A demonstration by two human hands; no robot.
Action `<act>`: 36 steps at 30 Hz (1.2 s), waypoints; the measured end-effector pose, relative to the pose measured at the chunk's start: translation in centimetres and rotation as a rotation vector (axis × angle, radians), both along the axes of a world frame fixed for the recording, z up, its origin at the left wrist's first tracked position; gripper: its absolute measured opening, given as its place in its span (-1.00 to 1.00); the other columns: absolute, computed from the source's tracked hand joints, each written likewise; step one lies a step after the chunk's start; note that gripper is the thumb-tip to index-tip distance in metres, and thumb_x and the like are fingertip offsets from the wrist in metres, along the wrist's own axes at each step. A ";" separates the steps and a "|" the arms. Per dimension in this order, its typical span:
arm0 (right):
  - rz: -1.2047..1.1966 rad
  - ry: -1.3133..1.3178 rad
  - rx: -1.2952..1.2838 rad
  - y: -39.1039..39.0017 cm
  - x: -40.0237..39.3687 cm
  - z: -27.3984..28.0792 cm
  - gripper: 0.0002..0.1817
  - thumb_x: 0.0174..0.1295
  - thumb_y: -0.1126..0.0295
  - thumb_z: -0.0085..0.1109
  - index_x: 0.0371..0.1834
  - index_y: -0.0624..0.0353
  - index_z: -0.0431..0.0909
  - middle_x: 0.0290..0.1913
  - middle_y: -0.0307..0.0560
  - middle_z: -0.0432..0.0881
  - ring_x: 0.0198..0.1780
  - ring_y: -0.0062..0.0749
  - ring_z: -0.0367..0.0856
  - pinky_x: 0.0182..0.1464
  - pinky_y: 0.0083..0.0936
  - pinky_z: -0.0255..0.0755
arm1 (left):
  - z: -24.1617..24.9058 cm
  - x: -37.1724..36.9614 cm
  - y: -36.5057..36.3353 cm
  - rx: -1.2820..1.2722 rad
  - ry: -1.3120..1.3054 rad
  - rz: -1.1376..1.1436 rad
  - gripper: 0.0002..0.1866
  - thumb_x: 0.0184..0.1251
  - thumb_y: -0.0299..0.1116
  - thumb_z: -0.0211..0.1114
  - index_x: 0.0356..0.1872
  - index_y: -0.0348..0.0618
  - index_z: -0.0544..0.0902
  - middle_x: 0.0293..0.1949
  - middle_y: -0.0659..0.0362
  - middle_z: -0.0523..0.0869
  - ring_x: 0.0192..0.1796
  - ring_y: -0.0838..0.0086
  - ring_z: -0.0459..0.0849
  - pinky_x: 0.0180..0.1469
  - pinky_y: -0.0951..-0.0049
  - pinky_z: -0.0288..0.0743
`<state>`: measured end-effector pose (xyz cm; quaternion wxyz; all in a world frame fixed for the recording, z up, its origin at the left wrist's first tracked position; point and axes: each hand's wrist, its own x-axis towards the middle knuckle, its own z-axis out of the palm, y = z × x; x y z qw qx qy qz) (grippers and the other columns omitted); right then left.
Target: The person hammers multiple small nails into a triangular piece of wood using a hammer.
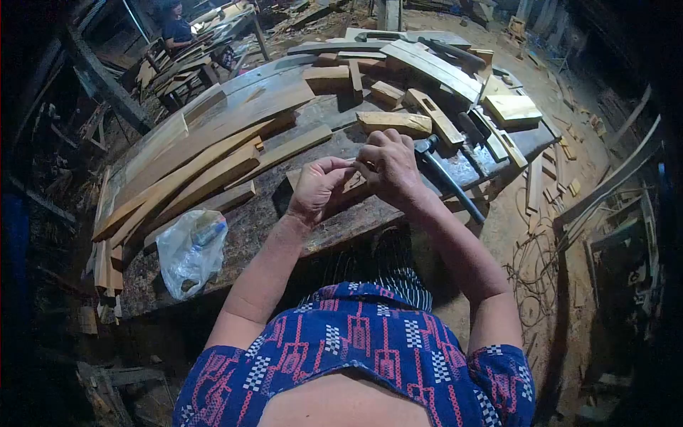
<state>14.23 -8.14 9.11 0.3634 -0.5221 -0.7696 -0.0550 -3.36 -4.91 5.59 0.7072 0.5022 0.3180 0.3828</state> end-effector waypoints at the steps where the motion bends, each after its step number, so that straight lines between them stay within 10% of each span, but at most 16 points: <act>1: 0.014 -0.050 -0.075 0.0 -0.1 0.6 -0.88 -0.02 0.31 0.26 -0.45 0.08 0.63 -0.27 -0.15 0.53 -0.06 -0.20 0.42 0.00 -0.26 0.22 | 0.8 0.1 -0.2 0.001 0.002 -0.002 -0.87 0.23 -0.46 0.28 -0.22 -0.23 0.64 -0.44 0.30 0.67 -0.51 0.75 0.52 -0.49 0.70 0.38; 10: 0.046 -0.192 -0.157 2.4 -0.1 0.8 -0.82 0.10 0.24 0.19 -0.50 0.11 0.60 -0.31 -0.10 0.53 -0.05 -0.17 0.45 0.02 -0.23 0.21 | 2.1 0.5 1.8 0.332 0.219 -0.017 -0.91 0.22 -0.53 0.27 -0.27 -0.28 0.67 -0.37 0.29 0.69 -0.32 0.71 0.58 -0.22 0.66 0.47; 15: 0.156 -0.047 -0.223 2.9 1.8 0.4 -0.78 0.17 0.23 0.15 -0.40 0.16 0.65 -0.27 -0.07 0.56 -0.04 -0.12 0.49 0.03 -0.22 0.31 | 0.4 0.3 3.9 0.204 0.223 0.043 -0.92 0.13 -0.45 0.32 -0.37 -0.20 0.62 -0.53 0.31 0.65 -0.64 0.75 0.43 -0.62 0.69 0.26; 24: -0.397 -0.123 -0.470 2.1 10.8 -8.1 -0.52 -0.02 0.31 0.28 0.04 0.07 0.48 0.01 0.11 0.44 0.08 0.04 0.40 0.07 -0.14 0.37 | -4.6 0.8 7.3 0.304 0.435 0.156 -0.94 0.06 -0.48 0.31 -0.52 -0.24 0.65 -0.57 0.25 0.65 -0.53 0.67 0.52 -0.47 0.62 0.37; 36: -0.505 0.007 -0.258 0.7 10.8 -12.5 -0.39 -0.08 0.36 0.31 0.16 -0.01 0.41 -0.05 0.00 0.45 0.05 -0.05 0.42 0.04 -0.15 0.33 | -4.5 1.0 6.6 0.413 0.556 0.238 -0.88 0.03 -0.43 0.35 -0.48 -0.28 0.68 -0.55 0.24 0.68 -0.50 0.66 0.54 -0.40 0.56 0.41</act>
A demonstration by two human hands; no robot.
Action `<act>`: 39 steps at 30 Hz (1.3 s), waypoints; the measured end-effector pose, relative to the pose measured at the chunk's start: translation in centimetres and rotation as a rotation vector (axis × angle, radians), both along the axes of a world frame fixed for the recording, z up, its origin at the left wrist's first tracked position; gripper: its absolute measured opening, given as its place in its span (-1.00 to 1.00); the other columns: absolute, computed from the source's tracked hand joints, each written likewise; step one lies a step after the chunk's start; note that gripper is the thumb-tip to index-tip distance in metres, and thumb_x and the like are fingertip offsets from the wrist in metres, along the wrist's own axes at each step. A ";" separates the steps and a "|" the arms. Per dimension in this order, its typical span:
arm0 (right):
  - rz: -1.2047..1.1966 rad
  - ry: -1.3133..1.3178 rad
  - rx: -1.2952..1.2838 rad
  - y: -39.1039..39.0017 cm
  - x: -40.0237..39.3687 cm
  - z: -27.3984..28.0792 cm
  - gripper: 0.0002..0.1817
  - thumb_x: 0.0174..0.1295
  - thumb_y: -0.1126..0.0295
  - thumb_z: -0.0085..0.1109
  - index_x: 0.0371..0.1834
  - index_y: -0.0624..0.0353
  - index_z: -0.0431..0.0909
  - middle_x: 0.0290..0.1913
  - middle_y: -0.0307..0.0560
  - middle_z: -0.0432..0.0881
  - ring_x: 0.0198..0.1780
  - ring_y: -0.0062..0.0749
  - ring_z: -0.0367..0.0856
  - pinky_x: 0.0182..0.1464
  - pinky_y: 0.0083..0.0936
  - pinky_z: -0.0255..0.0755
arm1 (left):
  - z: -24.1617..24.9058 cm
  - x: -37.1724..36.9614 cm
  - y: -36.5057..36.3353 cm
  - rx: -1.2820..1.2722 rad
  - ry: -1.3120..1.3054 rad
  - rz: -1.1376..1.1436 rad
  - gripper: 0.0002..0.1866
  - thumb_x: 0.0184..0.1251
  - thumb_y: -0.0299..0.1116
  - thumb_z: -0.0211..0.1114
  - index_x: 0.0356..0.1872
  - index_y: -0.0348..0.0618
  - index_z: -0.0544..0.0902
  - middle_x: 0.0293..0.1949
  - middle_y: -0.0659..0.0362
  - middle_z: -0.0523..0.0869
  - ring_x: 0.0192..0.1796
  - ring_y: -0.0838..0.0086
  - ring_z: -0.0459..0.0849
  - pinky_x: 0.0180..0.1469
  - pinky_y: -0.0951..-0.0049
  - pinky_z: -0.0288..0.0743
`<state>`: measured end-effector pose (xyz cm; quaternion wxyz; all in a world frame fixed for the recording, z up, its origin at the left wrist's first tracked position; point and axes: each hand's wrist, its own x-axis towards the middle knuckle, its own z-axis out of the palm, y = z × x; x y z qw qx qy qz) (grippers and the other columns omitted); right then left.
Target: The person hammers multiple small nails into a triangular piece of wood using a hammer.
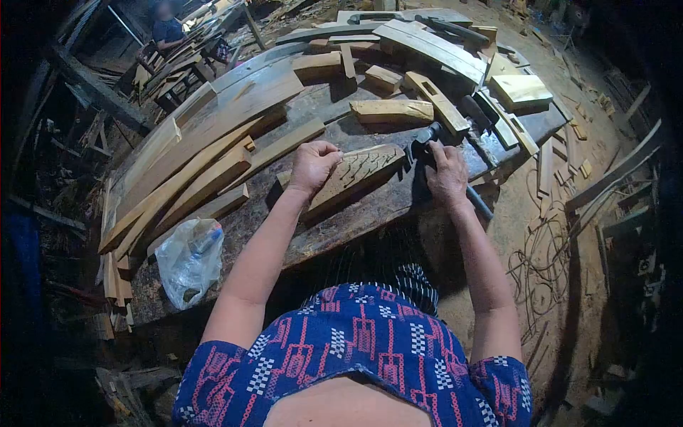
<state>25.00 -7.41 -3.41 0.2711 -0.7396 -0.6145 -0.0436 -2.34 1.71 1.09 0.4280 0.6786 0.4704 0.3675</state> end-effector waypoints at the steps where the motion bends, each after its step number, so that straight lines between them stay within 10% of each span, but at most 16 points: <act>1: 0.004 0.001 0.023 0.0 0.0 -0.2 -0.40 -0.08 0.37 0.30 0.15 -0.01 0.42 -0.05 0.00 0.45 0.04 -0.06 0.42 0.03 -0.15 0.33 | -0.2 0.0 0.0 -0.001 0.001 0.000 -0.88 0.03 -0.43 0.35 -0.48 -0.28 0.68 -0.55 0.24 0.68 -0.50 0.66 0.54 -0.40 0.56 0.41; 14: -0.046 -0.017 0.051 0.3 -0.2 -0.3 -0.44 -0.05 0.36 0.27 0.13 0.02 0.42 -0.06 0.00 0.46 0.04 -0.05 0.41 0.02 -0.14 0.35 | -0.5 0.0 -1.1 0.196 0.134 0.041 -0.86 0.13 -0.39 0.31 -0.41 -0.27 0.67 -0.53 0.27 0.67 -0.47 0.68 0.53 -0.36 0.57 0.43; 26: -0.090 0.296 -0.052 1.9 2.0 1.5 -0.72 0.09 0.18 0.22 -0.33 0.19 0.52 -0.31 0.19 0.55 -0.22 0.13 0.50 -0.19 -0.09 0.34 | -0.5 0.9 -2.2 0.383 0.279 0.139 -0.81 -0.01 -0.28 0.33 -0.42 -0.18 0.68 -0.56 0.12 0.66 -0.51 0.50 0.62 -0.41 0.47 0.46; 30: 0.186 0.890 0.059 0.7 0.2 5.9 -0.70 0.25 0.23 0.19 -0.42 0.28 0.51 -0.51 -0.36 0.40 -0.49 -0.73 0.29 -0.46 -0.68 0.21 | -1.6 0.7 -1.6 0.454 0.262 0.123 -0.81 -0.04 -0.26 0.32 -0.43 -0.14 0.67 -0.55 0.08 0.64 -0.51 0.43 0.63 -0.42 0.44 0.46; 37: 0.361 0.758 0.067 0.2 -6.4 9.5 -0.78 0.29 0.27 0.15 -0.21 0.22 0.55 -0.48 -0.30 0.49 -0.46 -0.65 0.32 -0.39 -0.61 0.29 | -0.5 0.7 -2.2 0.408 0.293 0.102 -0.80 -0.04 -0.23 0.23 -0.47 -0.12 0.65 -0.42 0.01 0.67 -0.33 0.12 0.66 -0.28 0.23 0.51; 39: 0.299 0.690 0.016 0.8 -7.6 9.7 -0.72 0.25 0.19 0.16 -0.27 0.22 0.55 -0.45 0.02 0.60 -0.40 -0.29 0.59 -0.30 -0.42 0.40 | 0.1 0.6 -2.7 0.401 0.276 0.081 -0.84 0.00 -0.26 0.24 -0.47 -0.12 0.63 -0.43 0.03 0.66 -0.33 0.11 0.66 -0.29 0.23 0.51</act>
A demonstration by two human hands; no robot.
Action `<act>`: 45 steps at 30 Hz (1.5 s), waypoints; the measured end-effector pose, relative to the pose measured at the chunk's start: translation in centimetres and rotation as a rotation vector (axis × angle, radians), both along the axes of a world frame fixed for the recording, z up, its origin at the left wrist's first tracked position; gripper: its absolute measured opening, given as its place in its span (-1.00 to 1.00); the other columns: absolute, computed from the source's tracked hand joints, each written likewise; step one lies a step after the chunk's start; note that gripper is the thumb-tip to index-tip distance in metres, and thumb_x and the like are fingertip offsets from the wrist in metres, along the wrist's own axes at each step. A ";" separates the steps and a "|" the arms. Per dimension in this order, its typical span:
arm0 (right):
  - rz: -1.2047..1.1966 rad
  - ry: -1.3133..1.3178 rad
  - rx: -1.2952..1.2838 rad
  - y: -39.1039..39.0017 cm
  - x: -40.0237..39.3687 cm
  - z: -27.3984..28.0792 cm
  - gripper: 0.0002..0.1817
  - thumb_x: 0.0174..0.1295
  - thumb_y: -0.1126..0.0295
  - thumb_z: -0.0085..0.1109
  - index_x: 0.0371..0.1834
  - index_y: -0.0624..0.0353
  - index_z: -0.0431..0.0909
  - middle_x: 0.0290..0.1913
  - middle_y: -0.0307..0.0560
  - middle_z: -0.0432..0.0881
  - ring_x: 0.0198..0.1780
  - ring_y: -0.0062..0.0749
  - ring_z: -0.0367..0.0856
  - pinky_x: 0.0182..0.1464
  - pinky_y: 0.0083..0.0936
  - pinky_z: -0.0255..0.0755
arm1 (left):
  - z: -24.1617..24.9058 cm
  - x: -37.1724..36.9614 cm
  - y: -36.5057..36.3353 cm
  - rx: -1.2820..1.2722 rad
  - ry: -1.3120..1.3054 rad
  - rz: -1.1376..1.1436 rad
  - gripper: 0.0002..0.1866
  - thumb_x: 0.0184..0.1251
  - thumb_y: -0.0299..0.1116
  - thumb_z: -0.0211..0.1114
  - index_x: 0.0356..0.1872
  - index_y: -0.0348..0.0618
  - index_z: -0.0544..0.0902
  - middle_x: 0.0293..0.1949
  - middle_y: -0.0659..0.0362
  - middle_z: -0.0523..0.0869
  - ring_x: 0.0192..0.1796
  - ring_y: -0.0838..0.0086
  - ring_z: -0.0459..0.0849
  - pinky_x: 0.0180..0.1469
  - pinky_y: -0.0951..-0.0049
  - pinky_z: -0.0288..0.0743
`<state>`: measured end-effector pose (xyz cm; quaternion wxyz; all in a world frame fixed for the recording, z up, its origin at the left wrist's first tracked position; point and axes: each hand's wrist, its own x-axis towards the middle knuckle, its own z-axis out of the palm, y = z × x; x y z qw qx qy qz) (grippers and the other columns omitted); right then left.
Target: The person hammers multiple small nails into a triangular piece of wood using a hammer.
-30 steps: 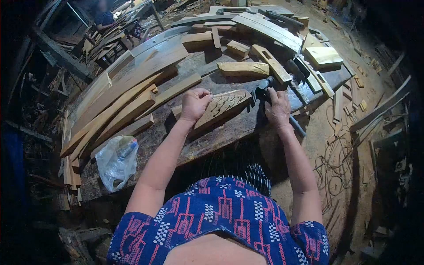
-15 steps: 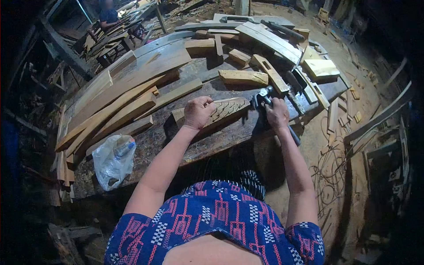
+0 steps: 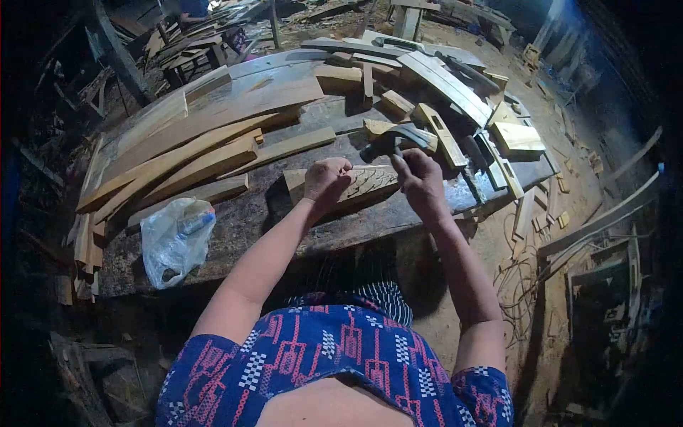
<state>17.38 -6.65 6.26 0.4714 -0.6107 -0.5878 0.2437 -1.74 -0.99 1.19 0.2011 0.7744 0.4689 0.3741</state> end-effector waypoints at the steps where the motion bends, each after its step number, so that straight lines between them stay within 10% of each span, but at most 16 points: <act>1: -0.007 -0.066 0.017 0.1 -0.4 0.3 -0.71 0.23 0.17 0.17 -0.26 0.21 0.56 -0.42 0.08 0.61 -0.35 -0.16 0.61 -0.28 -0.36 0.42 | -0.5 0.0 0.2 0.002 -0.006 0.004 -0.84 0.00 -0.26 0.24 -0.47 -0.12 0.63 -0.43 0.03 0.66 -0.33 0.11 0.66 -0.29 0.23 0.51; 17: 0.025 -0.302 -0.022 1.0 -2.2 2.4 -0.74 0.20 0.19 0.17 -0.27 0.19 0.56 -0.37 0.22 0.61 -0.23 0.09 0.61 -0.21 -0.18 0.41 | -1.5 0.2 0.6 0.042 0.044 0.022 -0.79 -0.02 -0.25 0.33 -0.37 -0.11 0.65 -0.37 0.05 0.70 -0.27 0.19 0.68 -0.23 0.29 0.53; 19: 0.029 -0.345 0.020 1.3 -2.3 0.3 -0.76 0.18 0.27 0.24 -0.41 0.25 0.54 -0.60 -0.17 0.46 -0.50 -0.62 0.31 -0.44 -0.52 0.26 | -1.8 0.2 0.8 0.075 0.090 0.029 -0.77 -0.03 -0.24 0.33 -0.37 -0.12 0.65 -0.36 0.04 0.70 -0.26 0.16 0.68 -0.22 0.28 0.53; 27: 0.029 -0.178 0.084 1.1 -2.1 1.9 -0.75 0.17 0.28 0.27 -0.38 0.28 0.55 -0.60 -0.23 0.48 -0.49 -0.69 0.30 -0.45 -0.57 0.24 | -1.8 0.1 0.6 0.132 -0.053 -0.007 -0.83 0.01 -0.26 0.31 -0.44 -0.12 0.63 -0.43 0.01 0.67 -0.32 0.15 0.68 -0.27 0.24 0.52; 45: 0.012 -0.361 0.084 1.2 -2.6 1.8 -0.74 0.15 0.21 0.26 -0.27 0.18 0.61 -0.53 -0.02 0.57 -0.48 -0.43 0.52 -0.38 -0.45 0.36 | -1.9 0.3 0.8 0.180 -0.002 0.020 -0.81 0.05 -0.25 0.27 -0.39 -0.14 0.68 -0.46 -0.02 0.67 -0.33 0.10 0.68 -0.28 0.21 0.52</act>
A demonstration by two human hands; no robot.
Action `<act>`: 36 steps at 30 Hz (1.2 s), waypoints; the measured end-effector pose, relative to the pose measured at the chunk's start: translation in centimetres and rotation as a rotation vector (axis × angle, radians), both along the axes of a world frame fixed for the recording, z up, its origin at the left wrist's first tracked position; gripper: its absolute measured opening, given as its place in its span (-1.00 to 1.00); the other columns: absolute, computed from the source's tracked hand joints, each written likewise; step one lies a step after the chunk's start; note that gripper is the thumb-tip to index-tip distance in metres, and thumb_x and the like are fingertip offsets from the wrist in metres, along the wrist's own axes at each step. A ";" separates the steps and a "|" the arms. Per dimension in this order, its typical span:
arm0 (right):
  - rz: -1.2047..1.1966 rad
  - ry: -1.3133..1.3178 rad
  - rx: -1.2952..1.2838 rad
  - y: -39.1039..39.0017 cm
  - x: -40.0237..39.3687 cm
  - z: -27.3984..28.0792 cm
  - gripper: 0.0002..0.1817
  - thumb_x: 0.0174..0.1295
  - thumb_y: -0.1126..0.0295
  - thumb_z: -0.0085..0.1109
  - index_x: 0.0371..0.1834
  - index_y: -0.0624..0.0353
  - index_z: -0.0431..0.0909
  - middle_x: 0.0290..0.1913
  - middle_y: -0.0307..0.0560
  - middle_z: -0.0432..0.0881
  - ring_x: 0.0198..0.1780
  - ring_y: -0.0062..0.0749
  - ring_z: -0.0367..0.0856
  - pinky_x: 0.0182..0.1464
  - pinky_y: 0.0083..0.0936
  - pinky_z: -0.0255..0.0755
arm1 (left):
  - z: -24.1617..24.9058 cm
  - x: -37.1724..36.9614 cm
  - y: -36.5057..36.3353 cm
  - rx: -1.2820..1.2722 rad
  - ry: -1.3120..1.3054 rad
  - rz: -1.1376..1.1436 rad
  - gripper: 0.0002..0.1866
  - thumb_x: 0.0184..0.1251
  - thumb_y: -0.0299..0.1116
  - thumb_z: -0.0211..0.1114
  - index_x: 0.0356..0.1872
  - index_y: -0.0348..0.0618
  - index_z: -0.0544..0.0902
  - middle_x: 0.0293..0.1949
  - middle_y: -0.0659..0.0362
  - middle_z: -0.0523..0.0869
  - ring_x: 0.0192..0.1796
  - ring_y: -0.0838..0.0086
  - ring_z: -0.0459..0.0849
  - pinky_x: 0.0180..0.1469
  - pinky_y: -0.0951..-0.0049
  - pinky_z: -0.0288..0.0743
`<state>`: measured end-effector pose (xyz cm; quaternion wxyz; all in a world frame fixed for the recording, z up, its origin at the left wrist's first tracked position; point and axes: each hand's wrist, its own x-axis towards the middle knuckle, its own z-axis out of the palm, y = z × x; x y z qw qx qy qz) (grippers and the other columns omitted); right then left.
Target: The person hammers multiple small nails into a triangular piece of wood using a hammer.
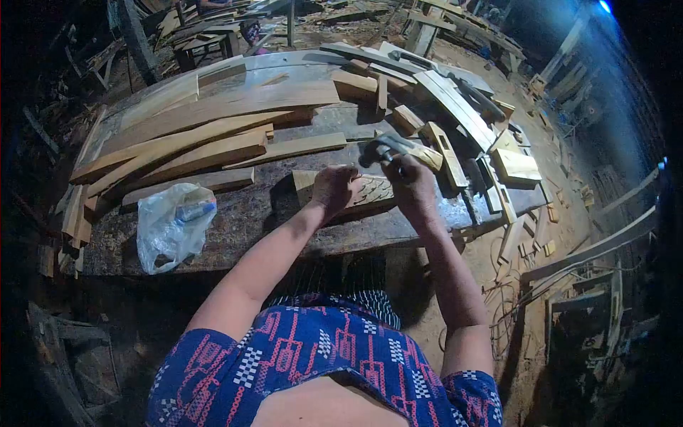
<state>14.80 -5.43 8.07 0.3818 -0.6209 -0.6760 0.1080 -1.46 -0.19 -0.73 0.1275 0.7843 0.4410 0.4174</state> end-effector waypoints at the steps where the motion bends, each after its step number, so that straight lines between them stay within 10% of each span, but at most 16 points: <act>1: -0.021 -0.024 -0.044 -0.1 -0.1 -0.5 -0.74 0.15 0.19 0.25 -0.27 0.17 0.61 -0.52 0.02 0.58 -0.48 -0.34 0.55 -0.37 -0.42 0.37 | -0.1 0.0 0.0 0.000 -0.001 0.000 -0.81 0.05 -0.25 0.27 -0.39 -0.14 0.68 -0.46 -0.02 0.67 -0.33 0.10 0.68 -0.28 0.21 0.52; 7: -0.033 -0.044 -0.079 0.2 0.2 0.5 -0.71 0.16 0.18 0.24 -0.30 0.21 0.59 -0.52 0.02 0.57 -0.48 -0.45 0.52 -0.37 -0.46 0.37 | -0.4 0.0 0.3 -0.030 0.114 0.016 -0.77 0.02 -0.22 0.25 -0.46 -0.19 0.63 -0.43 -0.05 0.65 -0.31 0.08 0.66 -0.27 0.17 0.51; 9: 0.005 0.040 0.062 0.4 0.1 1.0 -0.76 0.21 0.22 0.16 -0.30 0.19 0.57 -0.41 0.20 0.60 -0.26 0.12 0.60 -0.26 -0.21 0.43 | 0.4 0.3 -0.2 -0.102 0.103 0.033 -0.76 0.02 -0.21 0.25 -0.46 -0.20 0.63 -0.44 -0.06 0.65 -0.31 0.07 0.66 -0.27 0.17 0.51; 17: -0.022 0.072 -0.096 0.2 0.8 -2.7 -0.78 0.20 0.21 0.18 -0.26 0.13 0.56 -0.39 0.17 0.61 -0.26 0.05 0.62 -0.26 -0.26 0.42 | -0.4 -0.1 0.6 0.011 0.114 -0.027 -0.91 0.01 -0.39 0.21 -0.51 -0.17 0.59 -0.43 -0.05 0.66 -0.29 0.04 0.66 -0.23 0.14 0.53; 19: -0.036 0.110 -0.034 -0.4 0.4 -0.5 -0.76 0.17 0.23 0.23 -0.30 0.19 0.56 -0.45 0.15 0.60 -0.35 0.05 0.61 -0.31 -0.27 0.41 | -0.2 -0.5 0.7 -0.069 0.166 -0.044 -0.74 0.09 -0.17 0.28 -0.40 -0.19 0.65 -0.40 -0.05 0.68 -0.30 0.07 0.68 -0.27 0.19 0.53; 23: -0.046 0.087 0.110 -1.0 0.6 1.5 -0.77 0.15 0.25 0.25 -0.32 0.20 0.57 -0.47 0.12 0.60 -0.38 -0.02 0.61 -0.34 -0.31 0.41 | 0.3 -1.5 0.3 -0.107 0.013 -0.102 -0.75 0.07 -0.20 0.33 -0.40 -0.21 0.65 -0.39 -0.06 0.68 -0.32 0.11 0.68 -0.29 0.25 0.54; 25: -0.082 -0.004 0.134 -1.7 0.5 1.5 -0.79 0.21 0.37 0.23 -0.18 0.28 0.60 -0.54 -0.18 0.55 -0.46 -0.64 0.42 -0.37 -0.60 0.34 | 0.9 -2.3 0.5 -0.007 0.026 -0.112 -0.74 0.12 -0.17 0.27 -0.40 -0.19 0.65 -0.38 -0.10 0.67 -0.31 0.08 0.67 -0.27 0.23 0.52; 29: -0.071 0.109 0.025 -2.1 0.3 0.2 -0.77 0.16 0.27 0.24 -0.25 0.20 0.57 -0.39 0.09 0.63 -0.33 -0.11 0.65 -0.29 -0.33 0.45 | 0.2 -2.2 0.6 -0.210 0.265 0.010 -0.81 0.10 -0.32 0.10 -0.39 -0.16 0.64 -0.32 -0.09 0.66 -0.19 0.02 0.64 -0.17 0.09 0.50; 31: -0.016 0.168 0.153 -2.0 0.3 -0.3 -0.72 0.19 0.37 0.25 -0.10 0.31 0.57 -0.49 -0.15 0.58 -0.41 -0.65 0.45 -0.35 -0.63 0.34 | -0.3 -1.8 0.9 -0.177 0.337 0.105 -0.82 0.09 -0.34 0.10 -0.43 -0.16 0.63 -0.34 -0.10 0.66 -0.18 0.01 0.64 -0.18 0.10 0.52; 36: 0.021 0.221 0.127 -1.3 -0.2 -1.7 -0.72 0.20 0.30 0.25 -0.12 0.25 0.58 -0.48 -0.10 0.57 -0.38 -0.66 0.46 -0.31 -0.59 0.34 | -0.5 -2.4 0.6 -0.023 0.370 0.063 -0.80 0.17 -0.30 0.08 -0.45 -0.18 0.61 -0.38 -0.09 0.64 -0.24 0.02 0.64 -0.23 0.13 0.52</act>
